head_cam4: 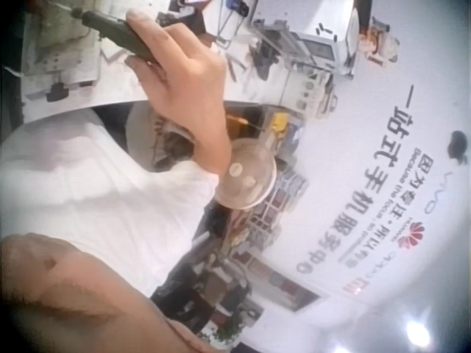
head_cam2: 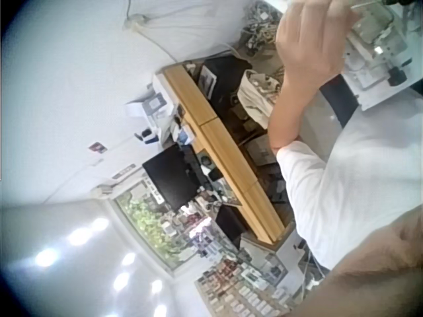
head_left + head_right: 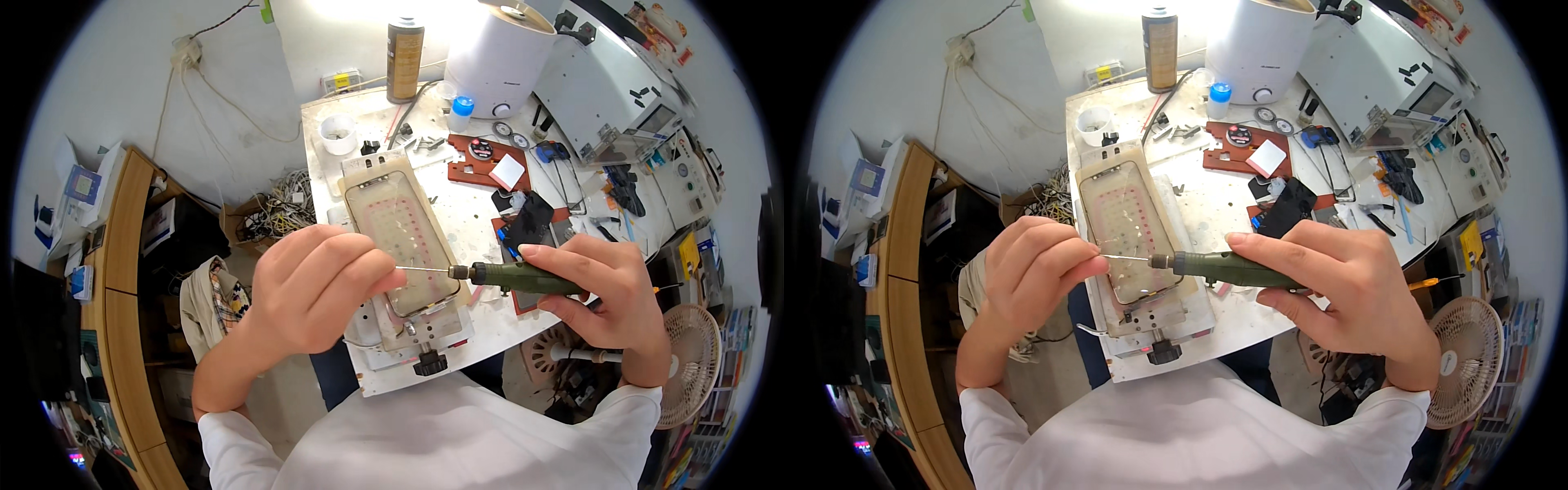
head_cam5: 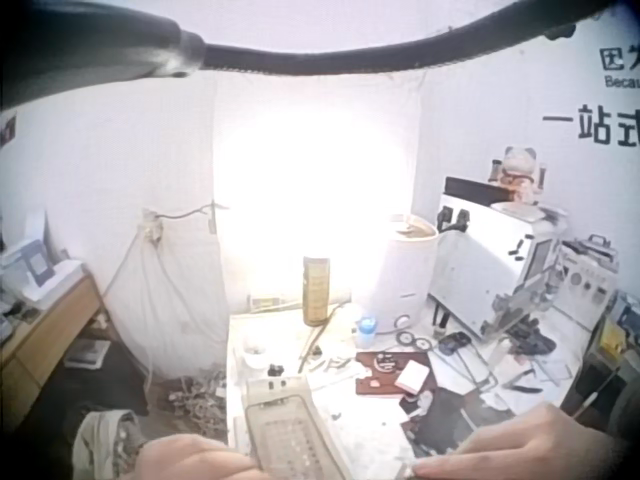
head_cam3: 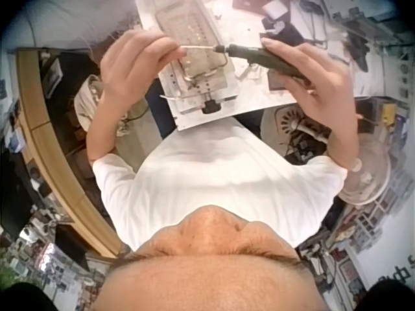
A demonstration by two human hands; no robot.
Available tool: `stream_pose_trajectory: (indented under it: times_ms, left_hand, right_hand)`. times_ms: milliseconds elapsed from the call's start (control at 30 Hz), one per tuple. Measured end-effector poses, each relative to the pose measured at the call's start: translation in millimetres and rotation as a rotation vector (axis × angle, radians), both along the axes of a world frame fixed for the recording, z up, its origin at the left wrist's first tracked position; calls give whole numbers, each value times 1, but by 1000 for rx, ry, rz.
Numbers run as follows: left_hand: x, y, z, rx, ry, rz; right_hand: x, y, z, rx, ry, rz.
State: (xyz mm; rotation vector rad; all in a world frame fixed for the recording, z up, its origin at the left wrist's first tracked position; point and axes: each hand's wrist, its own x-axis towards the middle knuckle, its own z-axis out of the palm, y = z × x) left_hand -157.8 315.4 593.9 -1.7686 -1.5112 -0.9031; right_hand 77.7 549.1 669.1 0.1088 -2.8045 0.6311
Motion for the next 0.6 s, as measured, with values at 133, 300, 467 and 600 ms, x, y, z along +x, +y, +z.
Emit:
stream_pose_trajectory:
  times_ms: [133, 300, 467, 600]
  left_hand:
    - [0, -8, -2, -38, 104, 87]
    - [-60, -28, -4, 17, -64, 279]
    - [-151, 19, -35, -252, -176, 597]
    - [-203, 86, -72, -271, -476, 379]
  right_hand:
    - [2, -3, -3, -169, -81, 3]
    - [16, 24, 4, -367, -30, -89]
    - [22, 40, 10, -384, -13, -188]
    - [21, 32, -5, -383, 0, -207]
